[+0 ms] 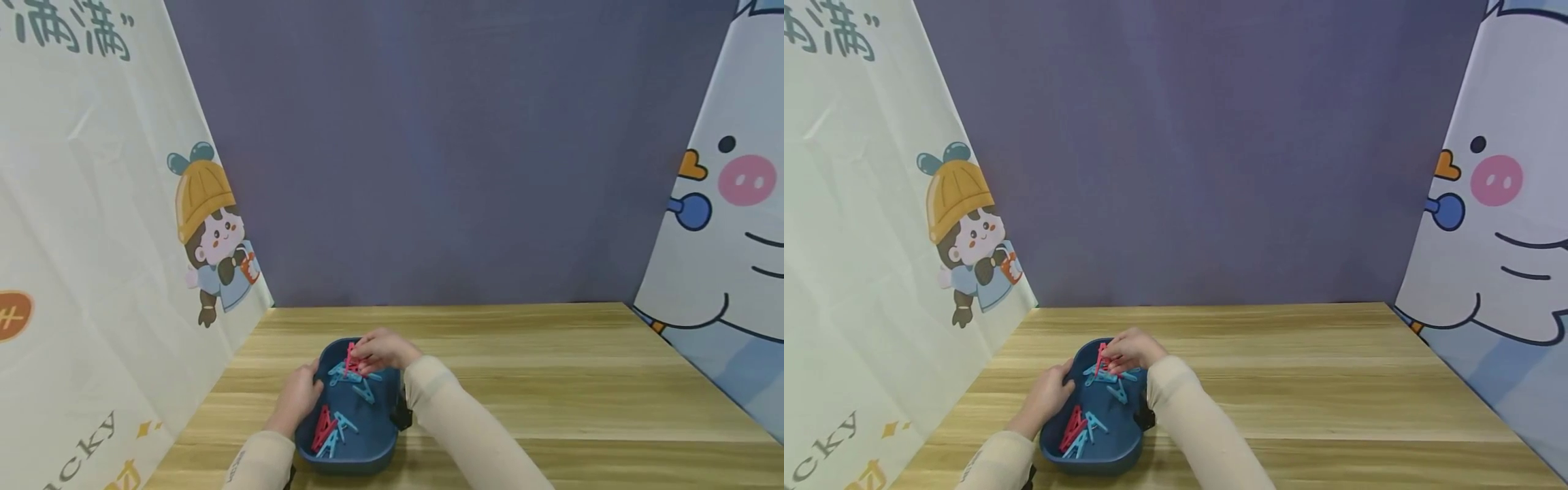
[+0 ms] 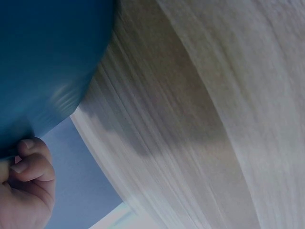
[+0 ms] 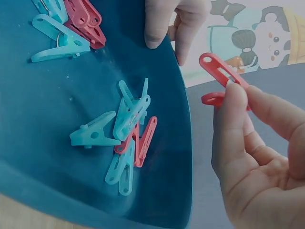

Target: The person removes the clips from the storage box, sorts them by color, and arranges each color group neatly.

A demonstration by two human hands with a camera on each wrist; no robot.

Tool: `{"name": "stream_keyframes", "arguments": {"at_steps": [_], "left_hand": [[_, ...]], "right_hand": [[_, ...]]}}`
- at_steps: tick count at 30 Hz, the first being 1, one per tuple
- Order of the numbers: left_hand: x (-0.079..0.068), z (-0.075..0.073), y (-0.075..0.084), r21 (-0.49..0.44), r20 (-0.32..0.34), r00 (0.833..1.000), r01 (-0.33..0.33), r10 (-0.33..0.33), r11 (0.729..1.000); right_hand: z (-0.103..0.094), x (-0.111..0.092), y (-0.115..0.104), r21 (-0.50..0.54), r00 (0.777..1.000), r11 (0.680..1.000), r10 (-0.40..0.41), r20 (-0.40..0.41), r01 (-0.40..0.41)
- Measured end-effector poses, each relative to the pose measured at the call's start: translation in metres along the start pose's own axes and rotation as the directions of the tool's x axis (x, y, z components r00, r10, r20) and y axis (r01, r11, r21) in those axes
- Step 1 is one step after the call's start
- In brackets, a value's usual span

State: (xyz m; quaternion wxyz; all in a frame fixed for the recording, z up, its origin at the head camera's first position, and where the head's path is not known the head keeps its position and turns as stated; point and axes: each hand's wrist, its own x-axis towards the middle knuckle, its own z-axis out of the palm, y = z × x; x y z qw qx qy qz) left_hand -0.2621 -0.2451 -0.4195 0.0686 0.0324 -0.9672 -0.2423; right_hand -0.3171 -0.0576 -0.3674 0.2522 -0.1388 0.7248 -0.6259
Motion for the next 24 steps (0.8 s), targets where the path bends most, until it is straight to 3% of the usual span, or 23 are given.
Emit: {"name": "stream_keyframes", "arguments": {"at_steps": [6,24], "left_hand": [[-0.002,0.0,-0.001,0.006,-0.013,0.999,-0.041,0.042,0.999],[-0.001,0.0,-0.005,-0.021,-0.026,0.998,-0.06,0.06,0.998]], "right_hand": [[-0.008,-0.004,-0.001,0.001,1.0,1.0,-0.003,0.01,0.003],[-0.028,-0.012,0.002,0.041,1.0,0.999,-0.006,-0.014,0.007]]}}
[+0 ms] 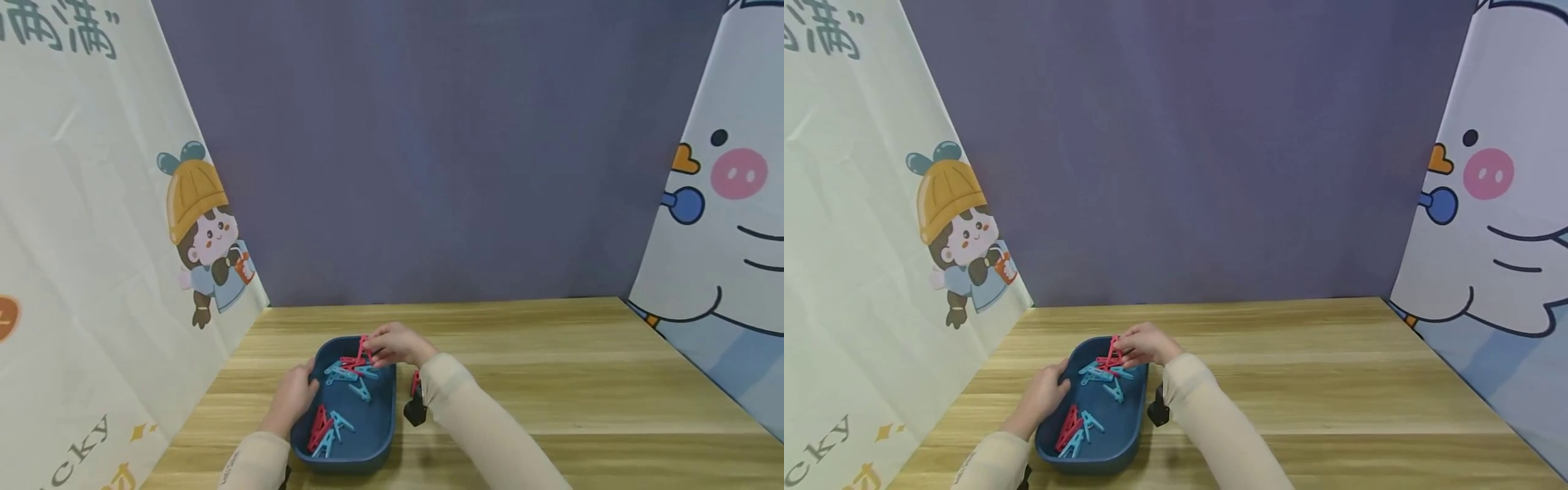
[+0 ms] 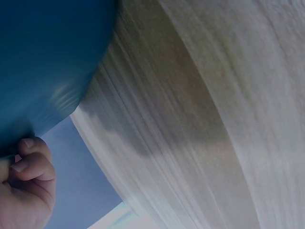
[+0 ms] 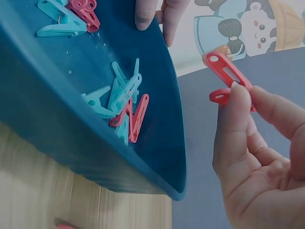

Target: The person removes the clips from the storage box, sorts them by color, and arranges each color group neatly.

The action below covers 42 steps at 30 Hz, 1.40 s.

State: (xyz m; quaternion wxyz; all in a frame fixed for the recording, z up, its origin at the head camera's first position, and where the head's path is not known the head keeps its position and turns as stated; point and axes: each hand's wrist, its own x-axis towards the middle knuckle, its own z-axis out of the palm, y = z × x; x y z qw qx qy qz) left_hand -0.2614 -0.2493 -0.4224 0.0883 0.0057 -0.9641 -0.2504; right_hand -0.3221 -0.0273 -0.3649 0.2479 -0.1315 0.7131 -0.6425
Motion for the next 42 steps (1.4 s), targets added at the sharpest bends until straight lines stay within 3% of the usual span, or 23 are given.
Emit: {"name": "stream_keyframes", "arguments": {"at_steps": [8,22,42], "left_hand": [[-0.001,0.0,-0.002,-0.021,-0.024,0.998,-0.051,0.051,0.998],[-0.001,-0.004,0.002,-0.046,0.039,0.999,0.005,-0.004,0.999],[-0.002,-0.003,0.0,-0.052,0.045,0.999,0.01,-0.008,0.999]], "right_hand": [[-0.01,-0.005,0.003,-0.007,1.0,1.0,-0.014,-0.004,0.014],[-0.032,-0.015,0.012,-0.014,0.998,0.999,-0.031,-0.047,0.03],[-0.072,-0.025,0.032,0.031,0.996,1.0,0.008,-0.093,-0.005]]}}
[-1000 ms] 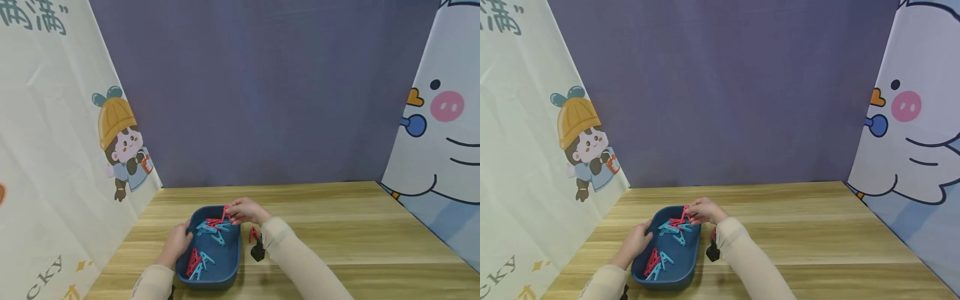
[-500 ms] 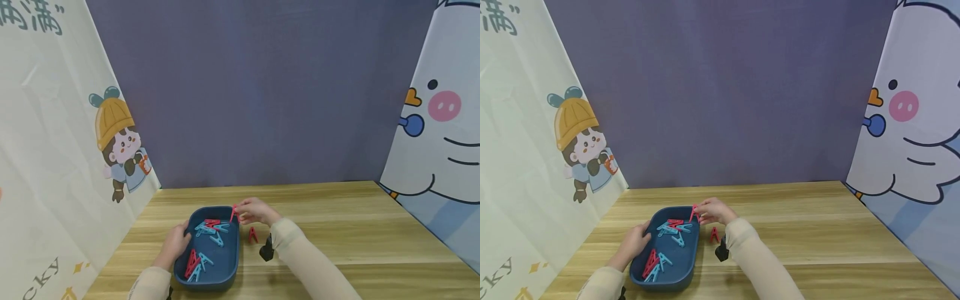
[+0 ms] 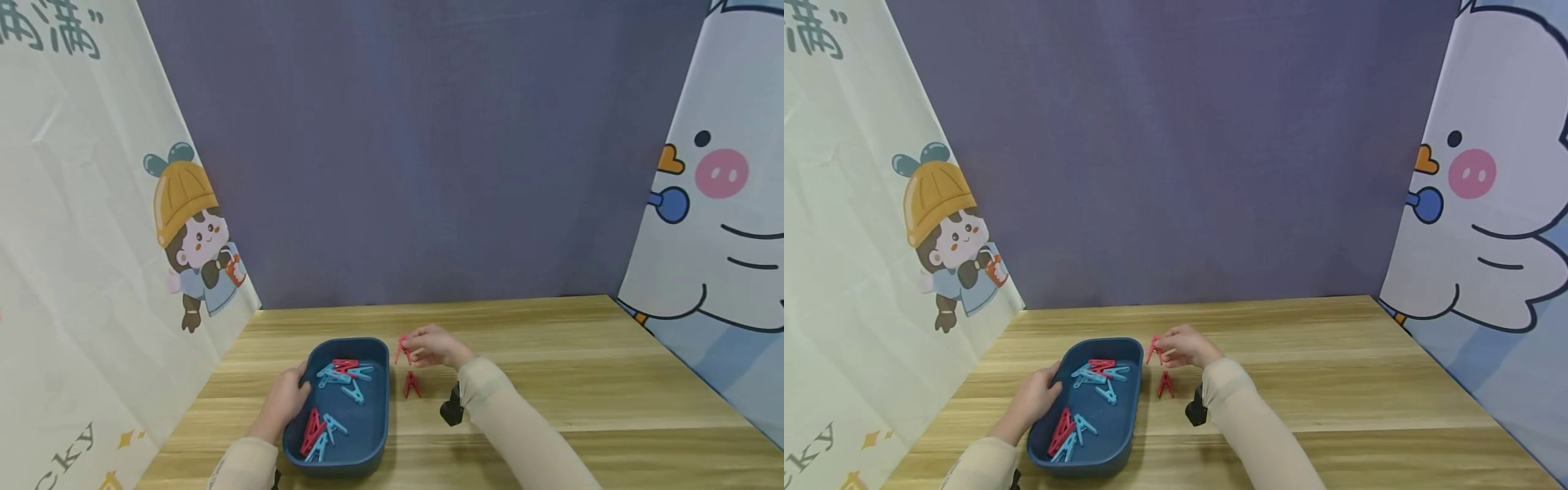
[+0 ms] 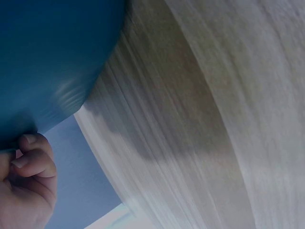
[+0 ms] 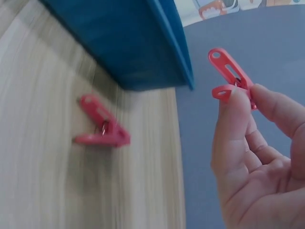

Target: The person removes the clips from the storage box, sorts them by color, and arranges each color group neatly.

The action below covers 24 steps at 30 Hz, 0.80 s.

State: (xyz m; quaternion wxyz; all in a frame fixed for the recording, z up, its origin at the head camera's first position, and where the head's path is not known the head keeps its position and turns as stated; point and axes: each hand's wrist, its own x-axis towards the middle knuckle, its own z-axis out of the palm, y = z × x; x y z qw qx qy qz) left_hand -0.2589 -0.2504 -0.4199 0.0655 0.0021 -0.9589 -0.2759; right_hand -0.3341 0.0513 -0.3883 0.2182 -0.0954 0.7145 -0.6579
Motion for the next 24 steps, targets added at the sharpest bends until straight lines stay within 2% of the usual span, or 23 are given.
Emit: {"name": "stream_keyframes", "arguments": {"at_steps": [5,11,17,24], "left_hand": [[-0.001,0.0,0.0,0.003,0.006,1.0,0.013,-0.013,1.0],[-0.002,0.0,0.0,0.002,-0.001,1.0,0.001,-0.001,1.0],[-0.004,0.0,0.001,0.005,-0.006,1.0,0.002,-0.002,1.0],[-0.005,0.001,0.002,0.003,-0.011,1.0,0.003,-0.003,1.0]], "right_hand": [[-0.013,-0.003,0.008,-0.014,1.0,1.0,0.024,-0.014,-0.024],[-0.023,-0.01,0.017,-0.079,0.998,0.996,0.048,-0.046,-0.051],[-0.029,-0.015,0.024,-0.119,0.994,0.991,0.058,-0.089,-0.068],[-0.036,-0.017,0.035,-0.127,0.993,0.988,0.075,-0.09,-0.087]]}}
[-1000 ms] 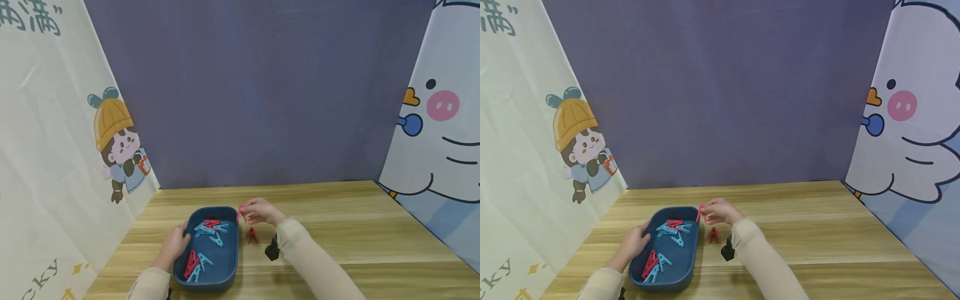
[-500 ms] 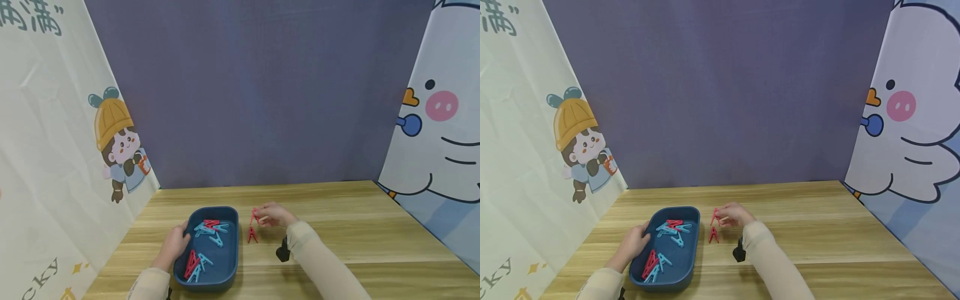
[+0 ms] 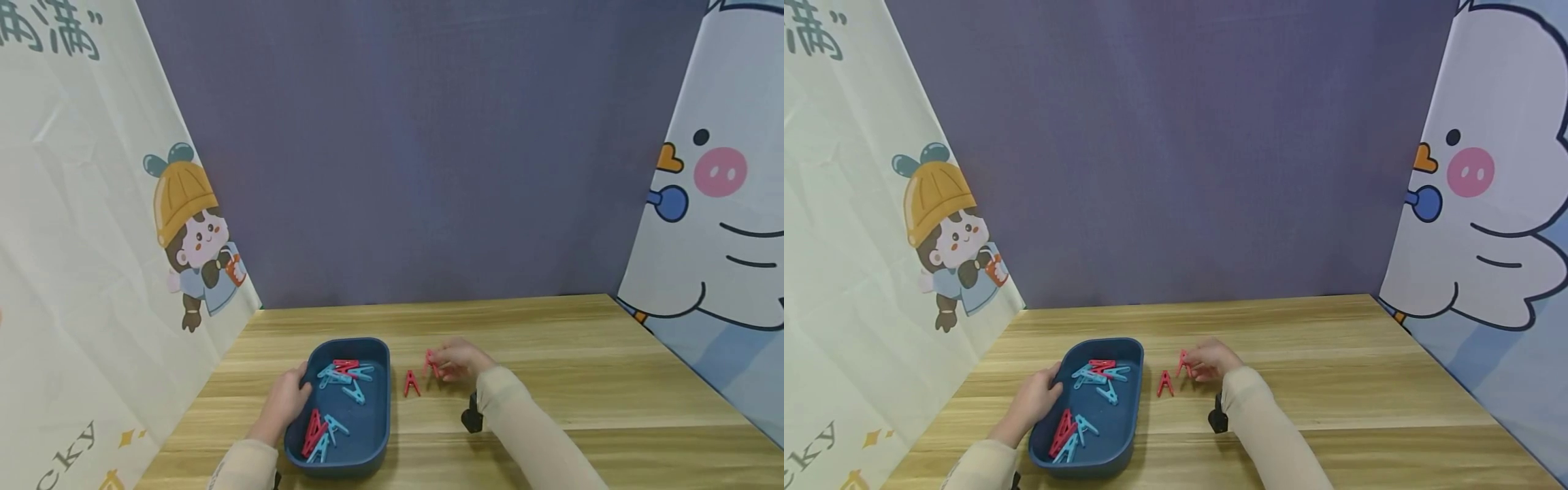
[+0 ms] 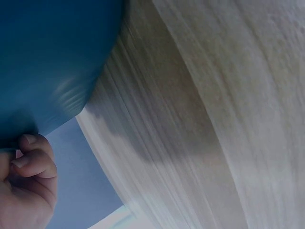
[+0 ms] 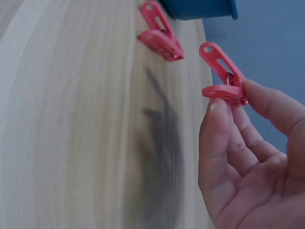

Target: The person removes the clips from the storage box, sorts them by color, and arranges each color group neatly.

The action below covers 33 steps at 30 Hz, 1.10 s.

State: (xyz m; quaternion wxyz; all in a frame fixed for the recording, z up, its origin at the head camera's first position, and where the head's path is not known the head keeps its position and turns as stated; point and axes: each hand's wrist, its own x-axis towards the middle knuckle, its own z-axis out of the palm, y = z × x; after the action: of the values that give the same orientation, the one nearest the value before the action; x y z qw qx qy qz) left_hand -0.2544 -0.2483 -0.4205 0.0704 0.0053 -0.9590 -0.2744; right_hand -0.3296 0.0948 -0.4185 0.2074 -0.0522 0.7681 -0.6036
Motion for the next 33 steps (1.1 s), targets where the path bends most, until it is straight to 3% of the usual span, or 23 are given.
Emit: {"name": "stream_keyframes", "arguments": {"at_steps": [13,20,33], "left_hand": [[-0.001,0.001,-0.001,-0.011,0.015,1.0,0.026,-0.026,1.0],[-0.003,0.001,0.0,-0.002,-0.003,1.0,-0.007,0.007,1.0],[-0.003,0.003,0.0,-0.003,-0.015,1.0,-0.022,0.022,1.0]], "right_hand": [[0.008,0.003,0.015,-0.052,0.999,0.998,0.026,-0.036,-0.028],[0.012,0.011,0.023,-0.077,0.995,0.995,0.05,-0.087,-0.057],[0.016,0.007,0.02,-0.125,0.99,0.988,0.073,-0.118,-0.088]]}}
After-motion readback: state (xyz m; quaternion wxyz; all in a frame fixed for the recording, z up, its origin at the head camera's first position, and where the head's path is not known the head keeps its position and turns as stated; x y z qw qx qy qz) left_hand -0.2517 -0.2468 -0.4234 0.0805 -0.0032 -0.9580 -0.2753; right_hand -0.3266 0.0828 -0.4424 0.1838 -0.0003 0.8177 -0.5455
